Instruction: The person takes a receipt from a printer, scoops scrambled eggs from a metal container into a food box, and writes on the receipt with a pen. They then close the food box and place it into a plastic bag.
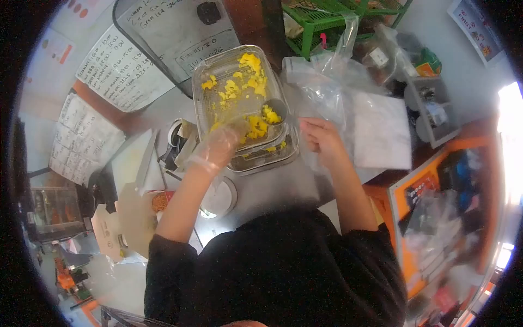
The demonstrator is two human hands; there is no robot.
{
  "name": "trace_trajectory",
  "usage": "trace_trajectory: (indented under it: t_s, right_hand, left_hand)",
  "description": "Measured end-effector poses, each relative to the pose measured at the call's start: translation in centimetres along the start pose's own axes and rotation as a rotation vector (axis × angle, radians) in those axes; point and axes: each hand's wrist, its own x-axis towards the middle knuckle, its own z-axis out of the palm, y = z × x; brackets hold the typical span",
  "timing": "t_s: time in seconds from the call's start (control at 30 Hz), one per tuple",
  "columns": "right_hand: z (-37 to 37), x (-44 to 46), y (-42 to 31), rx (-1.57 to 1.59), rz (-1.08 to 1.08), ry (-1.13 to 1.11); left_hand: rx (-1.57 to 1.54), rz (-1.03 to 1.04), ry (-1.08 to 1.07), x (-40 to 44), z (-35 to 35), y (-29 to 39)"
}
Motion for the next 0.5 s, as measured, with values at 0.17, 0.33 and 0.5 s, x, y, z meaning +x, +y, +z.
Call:
trace_trajectory:
  t_s: [0.17,0.33,0.5]
  right_hand:
    - [-1.4,-0.8,-0.5,-0.012,-0.060,0.003]
    - [-1.8,-1.6,0.3,0.008,-0.041,-0.033]
    - [-0.9,-1.7,1.2,-0.083,-0.029,-0.045]
  left_hand:
    - [-0.283,-0.280,-0.015,2.8,2.5,0.1]
    - [-0.187,-0.180,0.056,3.4,5.9,-0.8]
    - [-0.436,-0.104,0.609,2.3,-5.2,2.0]
